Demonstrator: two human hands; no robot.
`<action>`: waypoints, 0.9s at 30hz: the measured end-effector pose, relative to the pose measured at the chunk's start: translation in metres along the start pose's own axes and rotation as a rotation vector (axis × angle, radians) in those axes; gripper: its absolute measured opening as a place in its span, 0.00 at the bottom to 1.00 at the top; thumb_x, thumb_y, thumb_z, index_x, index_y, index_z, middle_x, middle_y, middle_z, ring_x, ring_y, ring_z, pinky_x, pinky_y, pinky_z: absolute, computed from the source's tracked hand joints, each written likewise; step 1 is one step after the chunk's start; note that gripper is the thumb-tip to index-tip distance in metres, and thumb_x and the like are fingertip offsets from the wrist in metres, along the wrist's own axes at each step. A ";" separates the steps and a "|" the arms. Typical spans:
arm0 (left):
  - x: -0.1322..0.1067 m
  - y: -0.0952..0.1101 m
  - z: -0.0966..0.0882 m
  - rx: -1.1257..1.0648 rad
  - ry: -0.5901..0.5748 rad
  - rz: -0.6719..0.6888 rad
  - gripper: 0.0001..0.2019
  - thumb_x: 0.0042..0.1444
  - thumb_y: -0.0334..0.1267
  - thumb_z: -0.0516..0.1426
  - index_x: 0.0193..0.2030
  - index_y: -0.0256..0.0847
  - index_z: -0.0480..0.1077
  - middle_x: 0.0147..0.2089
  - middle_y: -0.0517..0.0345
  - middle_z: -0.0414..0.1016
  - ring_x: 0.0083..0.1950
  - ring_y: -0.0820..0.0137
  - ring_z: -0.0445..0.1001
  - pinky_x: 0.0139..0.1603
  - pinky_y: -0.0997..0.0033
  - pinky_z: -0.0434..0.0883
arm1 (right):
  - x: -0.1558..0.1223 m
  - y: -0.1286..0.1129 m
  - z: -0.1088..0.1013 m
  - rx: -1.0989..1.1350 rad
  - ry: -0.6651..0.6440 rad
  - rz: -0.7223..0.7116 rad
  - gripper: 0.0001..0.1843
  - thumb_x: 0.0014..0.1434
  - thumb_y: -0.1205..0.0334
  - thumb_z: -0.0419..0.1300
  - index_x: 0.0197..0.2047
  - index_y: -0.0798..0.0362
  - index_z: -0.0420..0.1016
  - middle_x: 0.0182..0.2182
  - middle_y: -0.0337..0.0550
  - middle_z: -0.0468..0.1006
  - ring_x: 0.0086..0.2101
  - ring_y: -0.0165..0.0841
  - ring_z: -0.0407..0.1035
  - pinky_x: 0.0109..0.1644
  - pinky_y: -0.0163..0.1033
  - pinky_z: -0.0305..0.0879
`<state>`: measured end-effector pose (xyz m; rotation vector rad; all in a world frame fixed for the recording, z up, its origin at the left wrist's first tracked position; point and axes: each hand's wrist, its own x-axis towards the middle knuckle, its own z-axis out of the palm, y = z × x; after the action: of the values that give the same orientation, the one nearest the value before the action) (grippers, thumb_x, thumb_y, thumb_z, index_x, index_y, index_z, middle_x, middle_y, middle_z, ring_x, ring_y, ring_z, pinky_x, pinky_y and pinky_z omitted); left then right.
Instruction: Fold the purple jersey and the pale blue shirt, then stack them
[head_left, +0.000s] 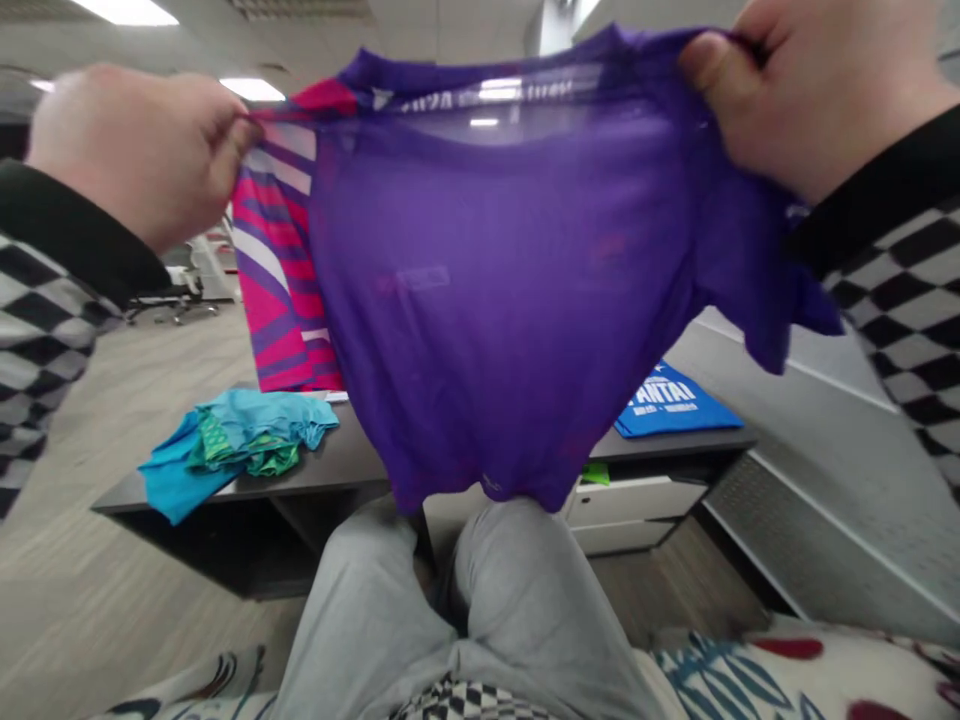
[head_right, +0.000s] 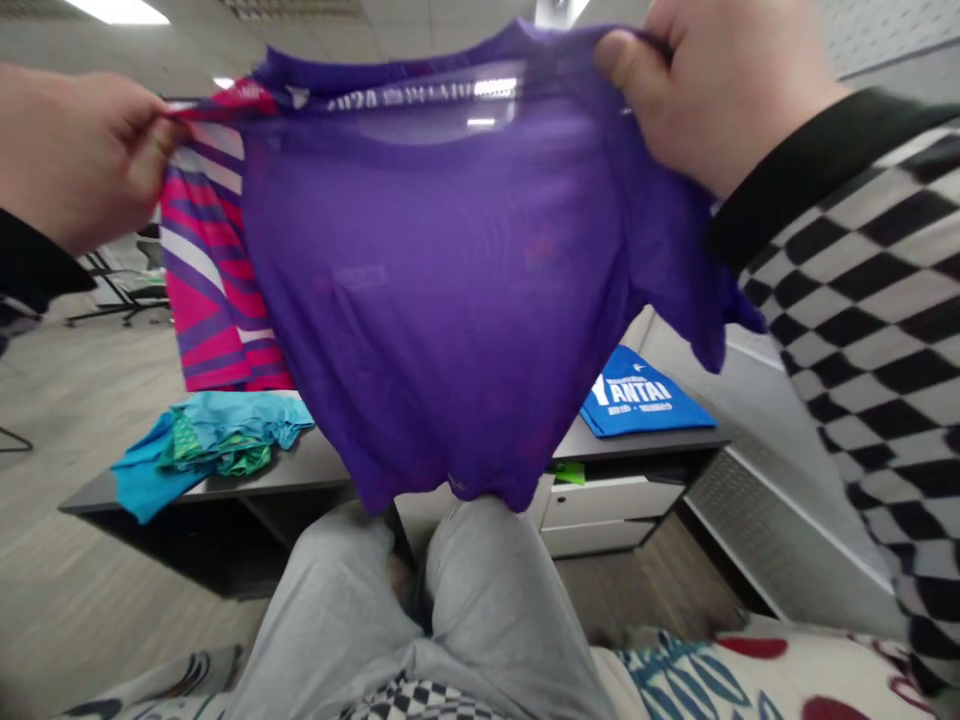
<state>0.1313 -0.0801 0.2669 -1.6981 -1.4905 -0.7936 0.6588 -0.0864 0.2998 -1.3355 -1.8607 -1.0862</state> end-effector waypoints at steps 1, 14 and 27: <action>0.006 0.001 0.014 0.043 -0.040 0.041 0.44 0.77 0.62 0.40 0.64 0.20 0.78 0.55 0.54 0.80 0.75 0.30 0.71 0.63 0.20 0.63 | 0.004 0.001 0.013 -0.009 -0.014 -0.010 0.62 0.67 0.18 0.29 0.48 0.69 0.81 0.55 0.75 0.85 0.61 0.68 0.78 0.45 0.63 0.51; -0.053 0.040 0.340 -0.074 -1.013 0.190 0.17 0.68 0.43 0.56 0.48 0.42 0.86 0.55 0.38 0.89 0.61 0.50 0.85 0.65 0.59 0.75 | -0.085 -0.075 0.344 0.175 -0.817 0.063 0.25 0.82 0.49 0.56 0.54 0.56 0.91 0.53 0.60 0.89 0.51 0.47 0.81 0.58 0.45 0.71; -0.163 0.056 0.457 -0.140 -1.049 -0.199 0.26 0.68 0.47 0.56 0.67 0.38 0.77 0.60 0.31 0.86 0.59 0.44 0.86 0.56 0.52 0.78 | -0.192 -0.111 0.480 0.233 -1.021 0.318 0.31 0.80 0.37 0.54 0.58 0.56 0.84 0.59 0.68 0.85 0.57 0.53 0.80 0.63 0.53 0.70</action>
<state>0.1574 0.2120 -0.1235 -2.2404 -2.3413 -0.0275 0.6107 0.2264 -0.1231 -2.1575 -2.1928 0.0542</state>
